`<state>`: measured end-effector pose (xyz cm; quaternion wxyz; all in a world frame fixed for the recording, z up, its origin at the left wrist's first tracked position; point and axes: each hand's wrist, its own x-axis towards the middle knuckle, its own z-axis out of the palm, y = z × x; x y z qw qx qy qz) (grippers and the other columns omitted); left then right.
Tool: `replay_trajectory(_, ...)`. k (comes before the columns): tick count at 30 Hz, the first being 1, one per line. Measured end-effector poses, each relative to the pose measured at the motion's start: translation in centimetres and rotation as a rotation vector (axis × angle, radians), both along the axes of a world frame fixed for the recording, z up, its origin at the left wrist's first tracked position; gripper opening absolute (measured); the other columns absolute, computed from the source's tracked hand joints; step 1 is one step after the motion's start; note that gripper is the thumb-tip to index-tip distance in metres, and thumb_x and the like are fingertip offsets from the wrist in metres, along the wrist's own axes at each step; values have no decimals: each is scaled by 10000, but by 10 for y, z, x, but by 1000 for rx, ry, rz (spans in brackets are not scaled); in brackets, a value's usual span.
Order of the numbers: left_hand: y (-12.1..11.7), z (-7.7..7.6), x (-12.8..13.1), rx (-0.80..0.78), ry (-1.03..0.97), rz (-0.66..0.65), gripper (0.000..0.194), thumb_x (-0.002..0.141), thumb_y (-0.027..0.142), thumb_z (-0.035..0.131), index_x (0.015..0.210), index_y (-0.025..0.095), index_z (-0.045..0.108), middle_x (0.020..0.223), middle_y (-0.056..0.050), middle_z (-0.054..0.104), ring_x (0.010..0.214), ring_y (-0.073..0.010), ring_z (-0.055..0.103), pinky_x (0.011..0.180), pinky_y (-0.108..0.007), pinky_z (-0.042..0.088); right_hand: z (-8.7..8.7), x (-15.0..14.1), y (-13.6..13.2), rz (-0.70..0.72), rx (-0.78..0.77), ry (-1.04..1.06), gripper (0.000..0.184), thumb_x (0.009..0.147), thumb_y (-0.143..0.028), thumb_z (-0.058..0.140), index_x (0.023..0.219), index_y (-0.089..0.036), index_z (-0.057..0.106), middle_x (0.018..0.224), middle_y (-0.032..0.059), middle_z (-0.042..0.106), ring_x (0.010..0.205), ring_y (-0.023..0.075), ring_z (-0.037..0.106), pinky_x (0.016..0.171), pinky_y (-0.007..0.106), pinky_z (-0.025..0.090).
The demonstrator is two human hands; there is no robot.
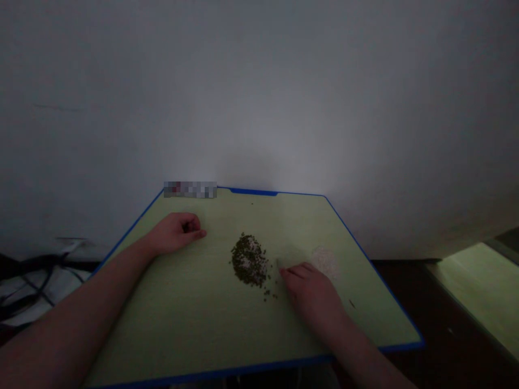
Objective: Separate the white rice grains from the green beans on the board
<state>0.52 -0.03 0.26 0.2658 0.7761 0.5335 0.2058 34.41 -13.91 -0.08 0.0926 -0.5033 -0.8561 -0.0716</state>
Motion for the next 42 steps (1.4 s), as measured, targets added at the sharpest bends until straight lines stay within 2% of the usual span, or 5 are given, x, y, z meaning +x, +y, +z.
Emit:
replay_trajectory(5,0,1,1,9,12,-12,330,747,505,577,654,192,526,580,24,481,558,-121,447,536,-249,355,3,15,2,-121,24,2,352,859,-38,499,1129,-141,700,912,87,738,815,221,651,731,346,533)
replay_trajectory(14,1,-1,0,-5,-2,-19,311,753,483,582,662,193,519,592,25,479,570,-123,449,550,-255,366,3,-11,4,-52,-1,-23,364,804,14,526,1078,-129,720,905,85,746,823,215,664,756,322,535)
replay_trajectory(23,0,2,1,-2,21,-15,301,747,471,574,658,190,514,585,24,479,564,-121,448,542,-253,358,34,8,20,-241,0,112,304,881,-119,509,1108,-162,705,924,81,741,805,208,687,753,325,528)
replay_trajectory(33,2,0,1,4,13,-13,311,746,484,579,659,191,519,585,30,482,563,-118,453,545,-250,363,17,-24,11,-133,-147,104,320,822,-52,525,1006,-212,733,889,51,741,816,194,679,761,287,503)
replay_trajectory(42,-1,4,4,9,18,-6,315,737,483,579,646,189,512,575,31,471,554,-115,439,535,-251,354,41,23,41,-257,-50,205,256,855,-109,511,986,-187,717,856,67,744,748,211,687,688,317,513)
